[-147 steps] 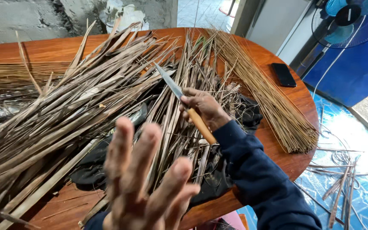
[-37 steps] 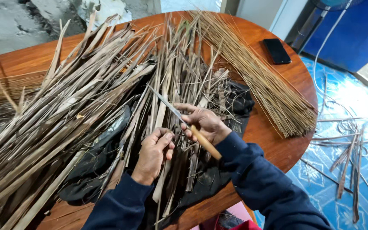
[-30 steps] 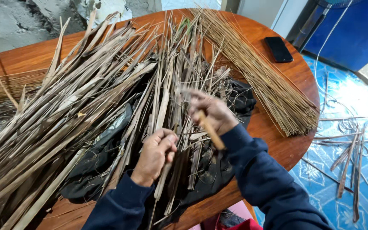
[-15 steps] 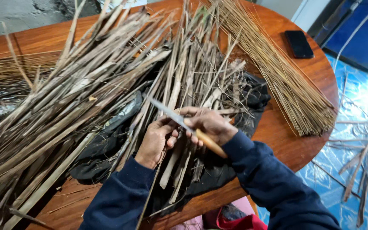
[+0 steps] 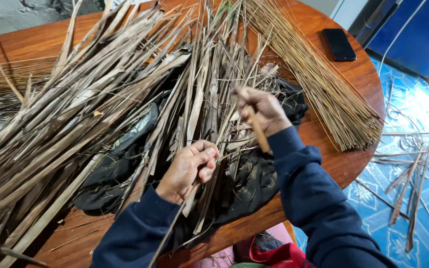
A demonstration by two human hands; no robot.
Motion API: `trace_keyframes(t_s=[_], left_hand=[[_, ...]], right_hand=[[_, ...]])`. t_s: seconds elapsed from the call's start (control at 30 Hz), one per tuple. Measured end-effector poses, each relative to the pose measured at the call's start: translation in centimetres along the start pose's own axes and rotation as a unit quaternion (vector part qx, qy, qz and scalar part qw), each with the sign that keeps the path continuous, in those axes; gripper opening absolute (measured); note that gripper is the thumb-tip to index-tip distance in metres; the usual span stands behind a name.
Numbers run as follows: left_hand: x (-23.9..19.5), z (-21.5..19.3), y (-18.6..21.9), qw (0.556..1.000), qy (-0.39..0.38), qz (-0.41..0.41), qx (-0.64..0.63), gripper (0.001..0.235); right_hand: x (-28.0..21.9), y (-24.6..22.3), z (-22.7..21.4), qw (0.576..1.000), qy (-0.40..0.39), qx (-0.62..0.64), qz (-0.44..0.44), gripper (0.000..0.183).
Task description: The person uses a knife to split dried palm leaves into thin strips on a wooden table. They repeatedly hold a leaf, slice it lengthwise, and place the resulting strips into a growing pile on the table.
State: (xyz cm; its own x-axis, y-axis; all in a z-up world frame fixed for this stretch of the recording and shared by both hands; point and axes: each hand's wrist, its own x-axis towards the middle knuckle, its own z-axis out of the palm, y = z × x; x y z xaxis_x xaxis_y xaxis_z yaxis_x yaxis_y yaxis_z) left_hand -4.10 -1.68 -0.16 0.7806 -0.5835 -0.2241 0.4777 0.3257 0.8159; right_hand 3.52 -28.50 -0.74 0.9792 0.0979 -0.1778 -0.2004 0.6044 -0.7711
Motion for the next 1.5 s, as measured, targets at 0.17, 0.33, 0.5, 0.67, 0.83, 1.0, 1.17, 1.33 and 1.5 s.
trace_keyframes(t_s=[0.17, 0.33, 0.5, 0.67, 0.83, 1.0, 1.17, 1.33, 1.5], left_hand=[[-0.6, 0.3, 1.2, 1.000, 0.000, 0.001, -0.003, 0.010], [0.5, -1.3, 2.4, 0.998, 0.031, 0.008, -0.049, 0.013], [0.7, -1.5, 2.7, 0.990, 0.026, -0.005, -0.136, 0.014], [1.2, -1.9, 0.4, 0.985, -0.042, -0.032, -0.162, 0.012], [1.0, -1.2, 0.3, 0.986, -0.069, -0.034, -0.145, 0.013], [1.9, -2.8, 0.2, 0.982, -0.054, -0.029, -0.176, 0.013], [1.2, -1.9, 1.2, 0.989, -0.015, -0.029, -0.146, 0.011], [1.1, -1.2, -0.2, 0.998, -0.020, 0.008, -0.067, 0.014], [0.2, -0.2, 0.2, 0.978, 0.016, 0.127, 0.166, 0.013]], right_hand=[[-1.4, -1.9, 0.1, 0.999, -0.031, -0.024, -0.035, 0.032], [-6.6, 0.1, 7.7, 0.997, -0.067, -0.034, 0.021, 0.043], [-6.3, 5.3, 7.8, 0.988, -0.093, -0.042, 0.119, 0.039], [-4.2, 2.2, 5.3, 0.995, -0.052, -0.049, 0.067, 0.029], [-1.5, 0.8, 0.5, 0.999, -0.030, 0.026, -0.038, 0.025], [-8.9, 0.4, 10.5, 0.995, -0.050, -0.007, 0.082, 0.026], [-5.3, 4.2, 6.3, 0.982, -0.114, -0.072, 0.133, 0.027], [-2.1, 2.5, 2.0, 0.997, -0.033, -0.047, 0.051, 0.025], [-2.8, 0.2, 1.1, 0.998, -0.037, 0.015, -0.054, 0.032]])
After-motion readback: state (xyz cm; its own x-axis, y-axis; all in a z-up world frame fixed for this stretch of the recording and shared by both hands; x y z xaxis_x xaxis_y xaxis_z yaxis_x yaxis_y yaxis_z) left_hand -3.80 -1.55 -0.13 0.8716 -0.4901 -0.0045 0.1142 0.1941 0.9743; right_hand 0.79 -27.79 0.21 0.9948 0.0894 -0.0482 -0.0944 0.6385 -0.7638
